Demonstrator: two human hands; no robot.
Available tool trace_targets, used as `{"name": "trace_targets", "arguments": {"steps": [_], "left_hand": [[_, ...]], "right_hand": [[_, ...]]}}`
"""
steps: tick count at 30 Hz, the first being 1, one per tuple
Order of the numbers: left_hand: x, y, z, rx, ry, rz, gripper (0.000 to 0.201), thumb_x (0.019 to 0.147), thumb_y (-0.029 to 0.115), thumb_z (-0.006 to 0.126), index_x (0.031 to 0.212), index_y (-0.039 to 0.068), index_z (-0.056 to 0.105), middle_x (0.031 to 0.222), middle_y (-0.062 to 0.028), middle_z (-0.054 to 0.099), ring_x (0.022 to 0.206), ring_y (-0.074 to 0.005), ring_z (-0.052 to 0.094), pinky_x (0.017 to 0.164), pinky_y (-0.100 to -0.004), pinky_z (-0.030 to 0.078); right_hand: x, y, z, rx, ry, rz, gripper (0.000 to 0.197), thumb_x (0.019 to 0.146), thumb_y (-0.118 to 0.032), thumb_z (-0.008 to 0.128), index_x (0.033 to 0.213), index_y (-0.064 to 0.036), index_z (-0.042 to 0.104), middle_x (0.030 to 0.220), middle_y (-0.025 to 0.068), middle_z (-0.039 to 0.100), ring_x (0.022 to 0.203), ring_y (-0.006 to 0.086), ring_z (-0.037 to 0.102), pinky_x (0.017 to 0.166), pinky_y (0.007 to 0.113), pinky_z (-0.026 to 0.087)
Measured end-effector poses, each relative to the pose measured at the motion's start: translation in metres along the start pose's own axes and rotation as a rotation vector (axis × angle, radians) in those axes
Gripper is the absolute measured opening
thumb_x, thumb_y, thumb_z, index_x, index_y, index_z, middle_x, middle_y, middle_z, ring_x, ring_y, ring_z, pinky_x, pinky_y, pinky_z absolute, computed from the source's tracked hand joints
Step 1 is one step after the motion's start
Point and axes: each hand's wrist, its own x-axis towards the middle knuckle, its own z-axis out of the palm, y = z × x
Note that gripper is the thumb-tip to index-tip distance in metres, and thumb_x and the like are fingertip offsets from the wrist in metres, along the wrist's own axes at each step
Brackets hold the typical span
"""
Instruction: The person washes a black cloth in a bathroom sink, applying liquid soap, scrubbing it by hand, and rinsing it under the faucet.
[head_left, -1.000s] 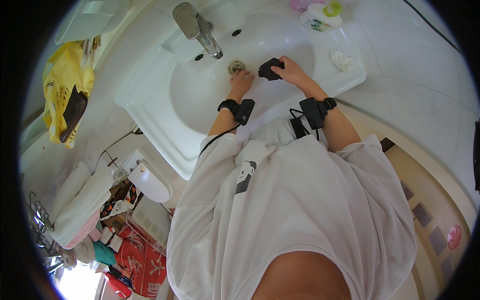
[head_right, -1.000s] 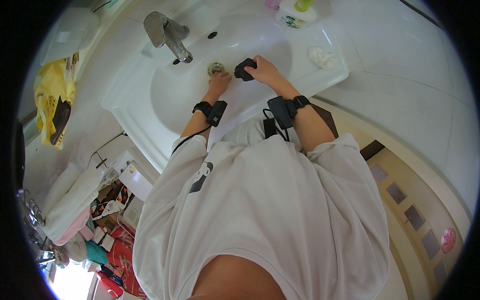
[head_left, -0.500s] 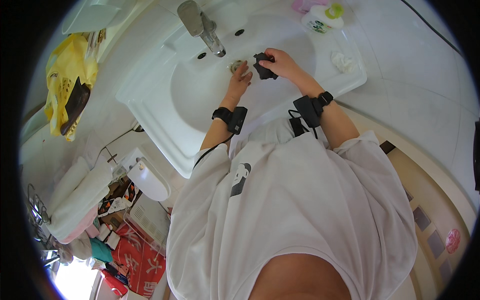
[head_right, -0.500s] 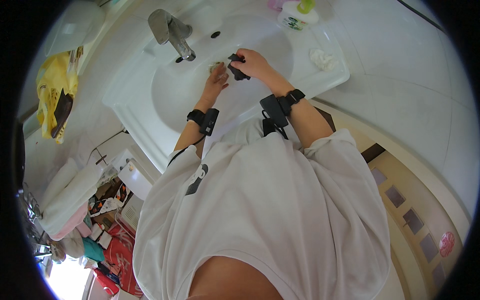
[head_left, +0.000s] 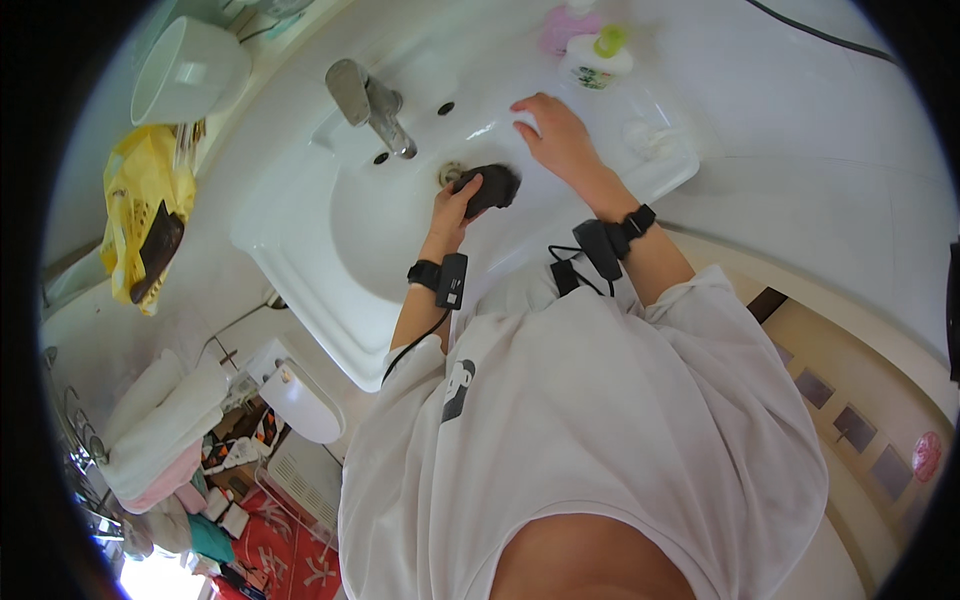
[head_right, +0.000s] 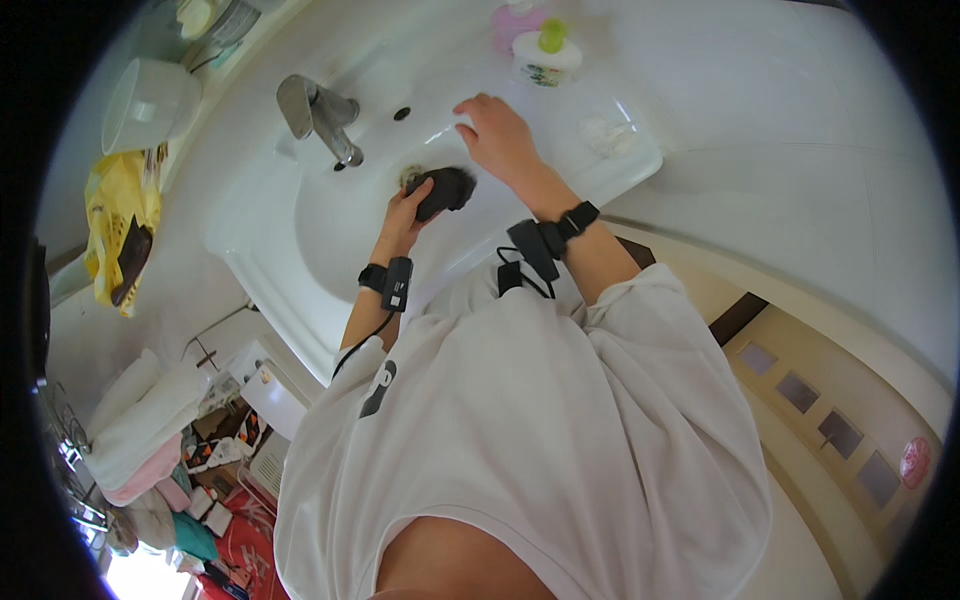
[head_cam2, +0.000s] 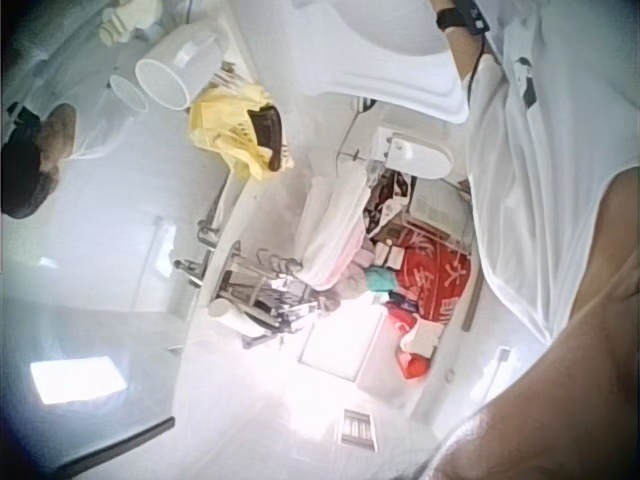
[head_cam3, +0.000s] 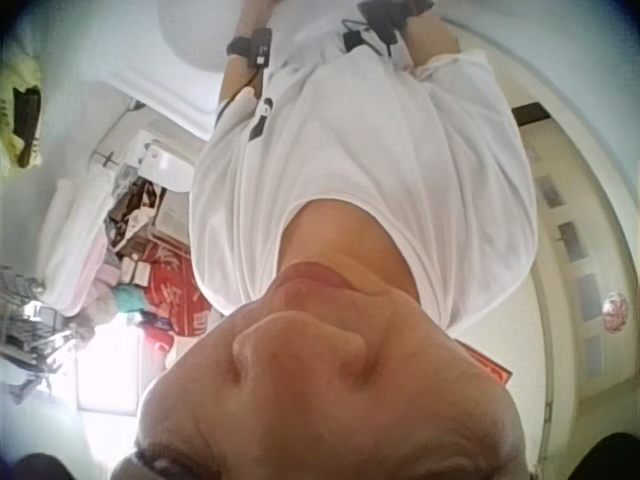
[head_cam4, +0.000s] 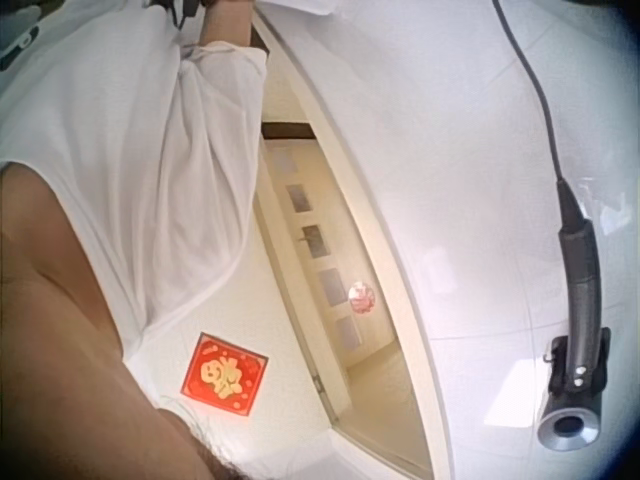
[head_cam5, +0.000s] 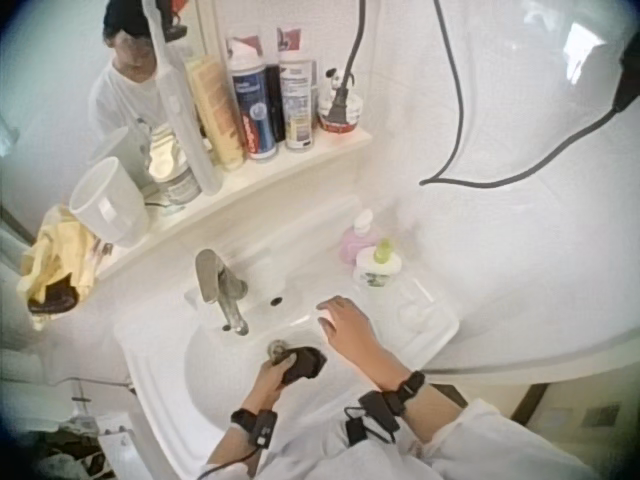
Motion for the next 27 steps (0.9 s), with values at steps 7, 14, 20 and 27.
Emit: {"name": "trace_targets", "arguments": {"steps": [7,14,20,27], "left_hand": [[-0.012,0.051,0.056,-0.225,-0.237,0.074,0.033,0.082,0.023,0.058,0.109,0.006,0.049,0.103,-0.0066,0.056,0.094,-0.0175,0.055,0.080,-0.0361,0.046],[0.000,0.092,0.140,-0.322,-0.471,0.001,0.032,0.086,0.016,0.046,0.116,0.005,0.043,0.117,-0.0120,0.049,0.109,-0.0246,0.047,0.093,-0.0447,0.038],[0.015,0.100,0.182,-0.336,-0.521,-0.015,0.029,0.087,0.014,0.043,0.114,0.004,0.043,0.113,-0.0130,0.051,0.107,-0.0258,0.048,0.092,-0.0462,0.039],[0.019,0.101,0.197,-0.348,-0.533,-0.020,0.030,0.087,0.016,0.041,0.115,0.004,0.040,0.113,-0.0137,0.050,0.106,-0.0259,0.048,0.091,-0.0462,0.040]], "right_hand": [[0.036,0.026,-0.095,-0.246,0.568,-0.213,0.045,0.069,0.008,0.046,0.109,-0.0108,0.053,0.111,0.0046,0.053,0.107,0.0248,0.047,0.085,0.033,0.043],[0.041,0.067,-0.100,-0.295,0.319,-0.167,0.056,0.067,0.013,0.042,0.114,-0.0157,0.052,0.121,-0.0028,0.049,0.119,0.0196,0.039,0.093,0.032,0.040],[0.040,0.071,-0.099,-0.351,0.293,-0.180,0.059,0.067,0.011,0.046,0.119,-0.0168,0.049,0.126,-0.0028,0.045,0.120,0.0200,0.038,0.101,0.037,0.030],[0.037,0.074,-0.096,-0.388,0.293,-0.149,0.059,0.069,0.007,0.049,0.122,-0.0187,0.045,0.127,-0.0037,0.043,0.120,0.0194,0.038,0.101,0.039,0.029]]}}
